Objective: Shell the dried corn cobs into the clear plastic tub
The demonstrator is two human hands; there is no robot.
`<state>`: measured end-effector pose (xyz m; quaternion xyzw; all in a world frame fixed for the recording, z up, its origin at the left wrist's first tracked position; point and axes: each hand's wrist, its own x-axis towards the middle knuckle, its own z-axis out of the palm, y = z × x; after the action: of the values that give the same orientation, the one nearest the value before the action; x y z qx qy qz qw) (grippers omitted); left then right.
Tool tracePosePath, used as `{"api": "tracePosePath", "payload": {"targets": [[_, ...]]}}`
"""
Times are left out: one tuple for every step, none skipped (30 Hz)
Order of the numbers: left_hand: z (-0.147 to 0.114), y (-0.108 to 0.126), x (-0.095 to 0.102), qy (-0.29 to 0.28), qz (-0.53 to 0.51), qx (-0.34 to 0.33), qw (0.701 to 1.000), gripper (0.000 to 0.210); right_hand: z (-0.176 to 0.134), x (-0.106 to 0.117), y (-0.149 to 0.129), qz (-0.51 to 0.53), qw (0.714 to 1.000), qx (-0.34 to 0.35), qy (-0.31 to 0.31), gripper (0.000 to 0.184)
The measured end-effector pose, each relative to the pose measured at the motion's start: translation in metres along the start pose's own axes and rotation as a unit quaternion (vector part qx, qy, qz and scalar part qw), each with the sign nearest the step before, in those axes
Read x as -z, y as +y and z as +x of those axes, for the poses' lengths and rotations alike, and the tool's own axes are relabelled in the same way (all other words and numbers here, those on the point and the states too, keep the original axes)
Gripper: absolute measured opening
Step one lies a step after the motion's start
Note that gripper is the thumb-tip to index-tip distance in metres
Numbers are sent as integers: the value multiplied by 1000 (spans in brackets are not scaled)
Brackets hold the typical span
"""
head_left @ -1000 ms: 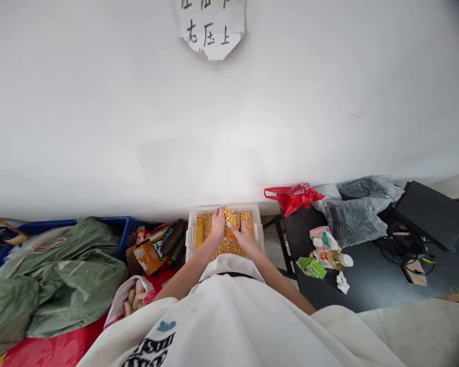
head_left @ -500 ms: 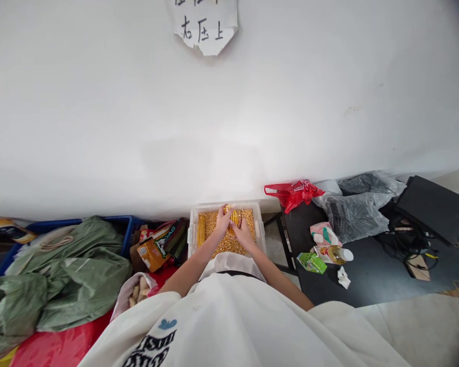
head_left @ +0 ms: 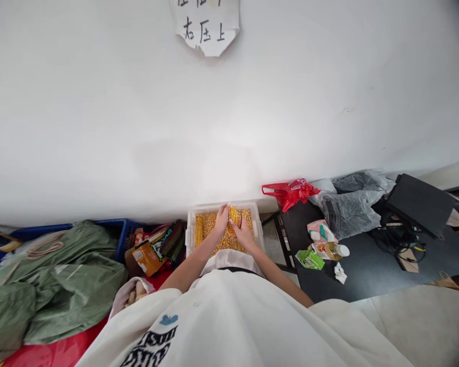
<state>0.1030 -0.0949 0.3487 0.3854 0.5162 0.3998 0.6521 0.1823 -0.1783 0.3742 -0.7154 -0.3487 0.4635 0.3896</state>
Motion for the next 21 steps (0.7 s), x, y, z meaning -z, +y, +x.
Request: {"api": "tracePosePath", "payload": {"targets": [[-1,1,0,-4,2,-7,1000,38,0,-1,-1,3,1000,0,-3,35],[-1,1,-1,-12,0,-10,1000,38,0,-1,-1,11,1000,-1,-8,35],[-2,1,-1,-24,-4,-11,1000,38,1,-1,-2,23,1000,-2,-12,36],[-2,1,0,-39,-10,-10,999,38,2,-1,-2,36,999,-4,-16,37],[-1,1,0,-55,-20,-8,998,39,3,-1,-2,48,999,-7,-18,37],[-1,1,0,-68,-32,-4,997,39,4,-1,-2,59,998,-11,-17,37],[0,1,0,-79,-47,0,996,40,5,0,-1,68,997,-15,-15,38],[1,1,-1,-85,-64,6,994,41,6,0,-1,76,997,-18,-12,38],[1,2,-1,-89,-77,12,993,42,7,1,0,83,996,-19,-8,38],[1,2,-2,-89,-83,15,992,43,8,1,1,89,996,-19,-4,38],[0,3,-3,-87,-79,15,993,44,8,1,2,94,995,-17,-3,38],[-1,4,-4,-81,-64,10,995,45,8,0,3,101,995,-13,-3,38],[-3,5,-4,-72,-41,2,997,46,8,-1,4,106,994,-11,-4,38],[-5,5,-4,-61,-15,-5,998,47,8,-2,5,110,994,-12,-4,37],[-7,5,-4,-51,9,-12,999,48,8,-3,6,113,993,-15,-5,36],[-9,5,-3,-41,27,-14,999,49,8,-4,6,115,993,-18,-5,35],[-10,5,-3,-37,37,-12,999,49,7,-5,7,116,993,-22,-5,34],[-12,5,-2,-36,41,-10,998,48,7,-5,7,118,993,-25,-6,33],[-12,5,-1,-37,40,-9,998,47,7,-6,7,121,992,-28,-9,33],[-12,4,0,-41,36,-10,998,46,6,-5,7,126,992,-29,-11,33],[-12,4,0,-44,31,-11,999,46,6,-5,7,134,990,-32,-11,33]]}}
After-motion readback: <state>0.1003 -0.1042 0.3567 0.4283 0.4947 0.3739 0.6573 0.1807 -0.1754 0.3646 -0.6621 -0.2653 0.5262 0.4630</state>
